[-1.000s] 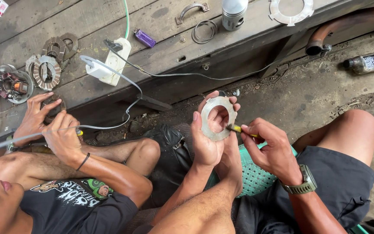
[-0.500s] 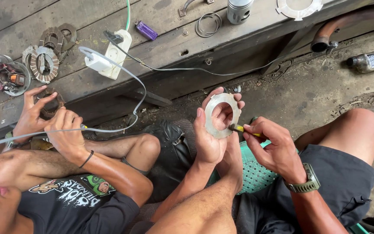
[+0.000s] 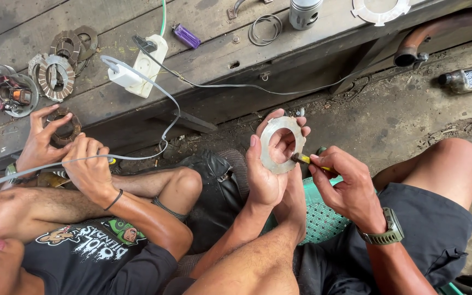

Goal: Scraping the inner surface of a metal ring using a small hand tool to remove residue or smooth the edge.

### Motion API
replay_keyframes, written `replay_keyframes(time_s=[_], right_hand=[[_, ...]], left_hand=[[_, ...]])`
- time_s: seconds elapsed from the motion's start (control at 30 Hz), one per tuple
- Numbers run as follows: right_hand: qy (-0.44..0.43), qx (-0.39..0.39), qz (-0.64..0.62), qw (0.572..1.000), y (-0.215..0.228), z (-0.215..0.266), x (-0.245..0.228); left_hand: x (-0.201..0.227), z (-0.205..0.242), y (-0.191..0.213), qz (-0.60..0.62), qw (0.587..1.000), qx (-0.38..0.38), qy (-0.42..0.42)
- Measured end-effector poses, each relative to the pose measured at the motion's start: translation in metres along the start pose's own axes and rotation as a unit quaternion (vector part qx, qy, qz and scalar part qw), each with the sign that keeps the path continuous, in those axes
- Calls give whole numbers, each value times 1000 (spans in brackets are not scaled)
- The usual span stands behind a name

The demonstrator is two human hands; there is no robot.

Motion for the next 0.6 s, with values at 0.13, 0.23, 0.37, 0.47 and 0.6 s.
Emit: replay_keyframes(time_s=[0.13,0.23,0.37,0.47,0.6], right_hand=[[5,7,11,1000,2,-2,-1],[-5,7,5,1000,2,-1,1],[-1,4,8,1000,1,1,2],[-2,-2,4,1000,1,1,3],[10,4,19,1000,0,-1,0]], left_hand=[[-2,-1,0,0,1000,-2,0],[-2,-1,1,-2,1000,-3,3],[-3,-1,2,1,1000,-3,1],[-2,-1,2,0,1000,-3,0],[-4,-2,3,-6,1000,-5,-6]])
Point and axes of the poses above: each hand's wrist, its own z-axis away from the middle knuckle, its own y-axis out of the back of the hand, x = y × z, the point moved 2 cm from there along -z, towards the middle knuckle, and after that the axes turned 8 degrees about -z, right-handed, at the moved point
